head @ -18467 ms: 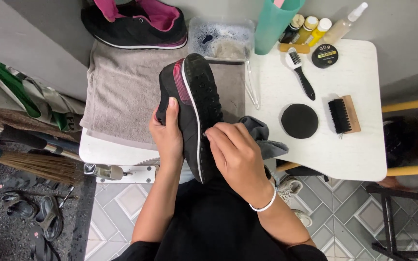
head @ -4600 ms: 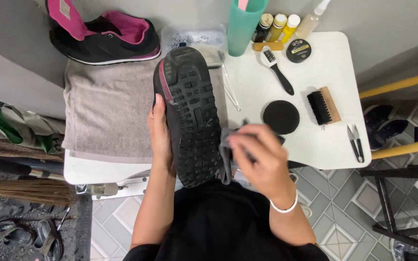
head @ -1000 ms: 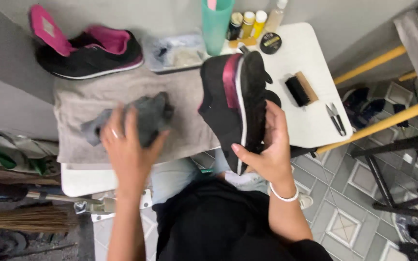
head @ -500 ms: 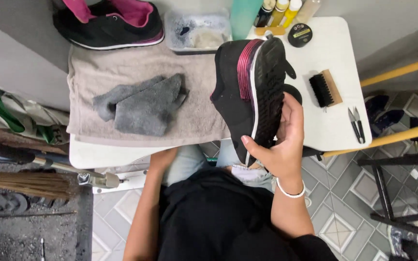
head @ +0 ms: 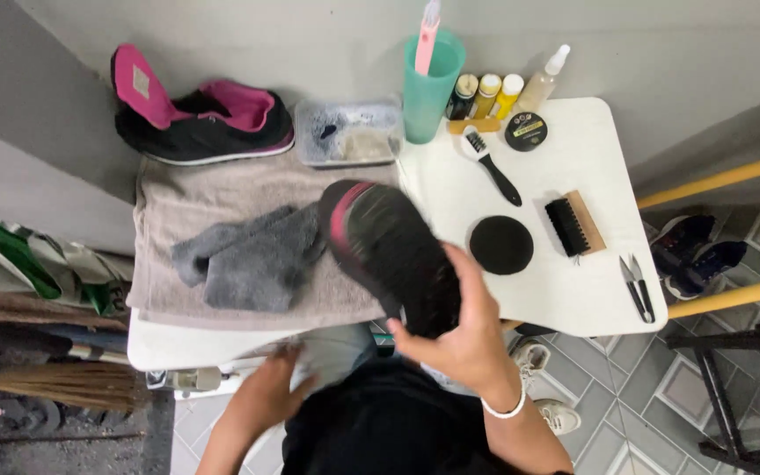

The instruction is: Scrubbing and cleaning the sole of a black sneaker using a cloth and a small brush to apply cleaning solution.

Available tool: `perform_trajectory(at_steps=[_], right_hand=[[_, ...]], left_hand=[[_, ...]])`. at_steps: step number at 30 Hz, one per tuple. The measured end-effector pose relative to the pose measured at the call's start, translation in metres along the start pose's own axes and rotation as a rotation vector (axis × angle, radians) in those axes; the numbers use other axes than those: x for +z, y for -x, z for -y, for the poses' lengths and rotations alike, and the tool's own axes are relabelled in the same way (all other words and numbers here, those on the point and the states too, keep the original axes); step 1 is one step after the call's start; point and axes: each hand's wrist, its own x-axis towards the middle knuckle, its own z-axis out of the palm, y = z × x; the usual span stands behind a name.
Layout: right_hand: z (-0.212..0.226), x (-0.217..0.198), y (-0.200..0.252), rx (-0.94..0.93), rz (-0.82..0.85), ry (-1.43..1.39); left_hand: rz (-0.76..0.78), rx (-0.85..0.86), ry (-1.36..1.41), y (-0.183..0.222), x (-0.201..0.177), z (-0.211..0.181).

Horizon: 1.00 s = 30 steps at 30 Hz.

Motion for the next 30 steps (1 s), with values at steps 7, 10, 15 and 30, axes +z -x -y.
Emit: perform_trajectory(at_steps=[7, 10, 15, 30], right_hand=[[0.007, 0.020, -0.034, -0.279, 0.193, -0.016], [0.014, 0.023, -0.052, -0.200, 0.277, -0.028], [0.013, 0.034, -0.076, -0.209, 0.184, 0.031], [-0.089, 0.040, -0.120, 0.365, 0.203, 0.320]], left_hand=[[-0.739, 0.261, 0.986, 0.013, -0.132, -0.106], [-0.779, 0.490, 1.129, -0.027, -0.154, -0.127], [-0.491, 0.307, 2.001, -0.059, -0.189, -0.162], [-0.273, -0.096, 2.011, -0.159, -0.224, -0.128]])
